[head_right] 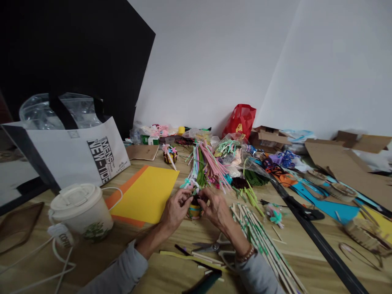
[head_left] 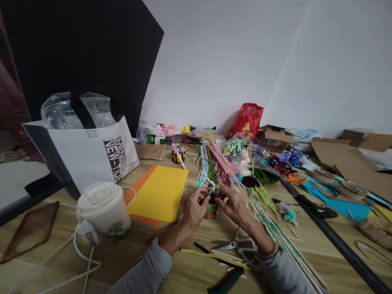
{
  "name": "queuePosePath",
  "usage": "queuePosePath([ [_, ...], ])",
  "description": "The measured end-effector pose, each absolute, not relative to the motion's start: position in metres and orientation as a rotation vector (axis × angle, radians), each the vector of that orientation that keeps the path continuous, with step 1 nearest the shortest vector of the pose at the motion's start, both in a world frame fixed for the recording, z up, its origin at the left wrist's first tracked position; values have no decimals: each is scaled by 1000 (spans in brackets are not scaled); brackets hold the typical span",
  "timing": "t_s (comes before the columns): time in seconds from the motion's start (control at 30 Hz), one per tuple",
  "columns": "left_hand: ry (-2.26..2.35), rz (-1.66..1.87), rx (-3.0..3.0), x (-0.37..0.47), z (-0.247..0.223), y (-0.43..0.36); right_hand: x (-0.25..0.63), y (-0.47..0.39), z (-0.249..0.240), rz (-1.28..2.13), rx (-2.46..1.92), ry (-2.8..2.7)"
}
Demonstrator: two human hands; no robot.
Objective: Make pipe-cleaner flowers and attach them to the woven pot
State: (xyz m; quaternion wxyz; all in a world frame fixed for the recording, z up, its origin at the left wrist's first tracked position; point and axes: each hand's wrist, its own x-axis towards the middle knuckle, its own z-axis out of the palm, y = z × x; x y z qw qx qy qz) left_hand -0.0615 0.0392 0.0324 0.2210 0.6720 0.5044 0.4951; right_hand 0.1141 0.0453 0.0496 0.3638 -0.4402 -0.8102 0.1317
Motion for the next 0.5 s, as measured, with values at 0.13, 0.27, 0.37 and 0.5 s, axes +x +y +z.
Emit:
queuePosePath([
  [0.13,1261,1468,1775,-64,28,41,115,45,45,334,-1150,-2074],
  [0.27,1238,1521,1674,-64,26,43,112,46,40,292,-1165,-2063],
  [0.37,1240,1548,1591,-64,25,44,111,44,42,302,-1170,-2054],
  [0.5,1209,1649,1458,-66,25,46,115,40,48,381,-1171,-1995],
])
